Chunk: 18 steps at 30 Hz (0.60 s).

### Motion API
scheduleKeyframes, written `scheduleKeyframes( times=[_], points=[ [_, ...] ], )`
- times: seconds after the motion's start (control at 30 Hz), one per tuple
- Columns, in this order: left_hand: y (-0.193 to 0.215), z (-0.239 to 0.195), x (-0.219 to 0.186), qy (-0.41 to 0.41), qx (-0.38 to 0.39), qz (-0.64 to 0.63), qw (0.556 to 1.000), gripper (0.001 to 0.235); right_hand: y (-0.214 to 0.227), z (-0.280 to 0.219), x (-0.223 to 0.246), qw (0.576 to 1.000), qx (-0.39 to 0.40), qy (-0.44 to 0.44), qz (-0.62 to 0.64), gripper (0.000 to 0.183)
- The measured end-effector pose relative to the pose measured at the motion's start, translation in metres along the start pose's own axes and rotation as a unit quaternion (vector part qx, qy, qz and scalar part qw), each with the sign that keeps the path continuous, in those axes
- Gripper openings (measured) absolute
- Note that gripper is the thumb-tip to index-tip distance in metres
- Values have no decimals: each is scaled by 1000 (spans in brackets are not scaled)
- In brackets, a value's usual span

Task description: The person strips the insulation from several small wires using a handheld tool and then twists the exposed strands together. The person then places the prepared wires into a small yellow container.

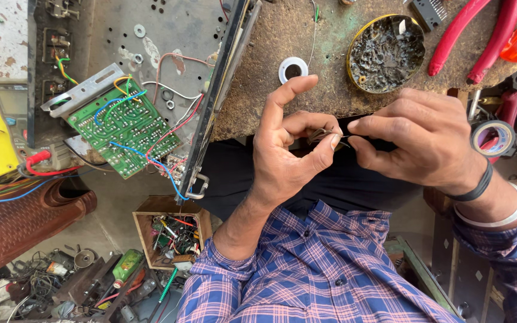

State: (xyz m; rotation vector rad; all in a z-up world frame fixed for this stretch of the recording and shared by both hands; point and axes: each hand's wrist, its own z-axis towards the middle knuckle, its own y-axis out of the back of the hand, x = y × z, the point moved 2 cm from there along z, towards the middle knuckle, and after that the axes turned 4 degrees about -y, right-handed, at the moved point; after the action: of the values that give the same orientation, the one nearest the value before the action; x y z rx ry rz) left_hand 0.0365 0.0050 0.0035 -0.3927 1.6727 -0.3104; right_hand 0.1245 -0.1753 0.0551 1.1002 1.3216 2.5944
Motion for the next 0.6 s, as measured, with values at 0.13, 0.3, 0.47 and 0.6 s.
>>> scheduleKeyframes(
  times=[0.13, 0.3, 0.47, 0.6],
  points=[
    [0, 0, 0, -4, 7, 18, 1000, 67, -2, 1, 3, 999, -12, 13, -28, 25],
    [0, 0, -1, -9, 11, 25, 1000, 69, -3, -6, 0, 1000, -9, 15, -18, 23],
    [-2, 2, -7, -13, 9, 31, 999, 79, -4, -5, -3, 1000, -1, -16, 26, 22],
    [-4, 1, -5, 4, -1, 28, 1000, 82, -5, -9, -5, 997, 20, -31, 72, 23]
  ],
)
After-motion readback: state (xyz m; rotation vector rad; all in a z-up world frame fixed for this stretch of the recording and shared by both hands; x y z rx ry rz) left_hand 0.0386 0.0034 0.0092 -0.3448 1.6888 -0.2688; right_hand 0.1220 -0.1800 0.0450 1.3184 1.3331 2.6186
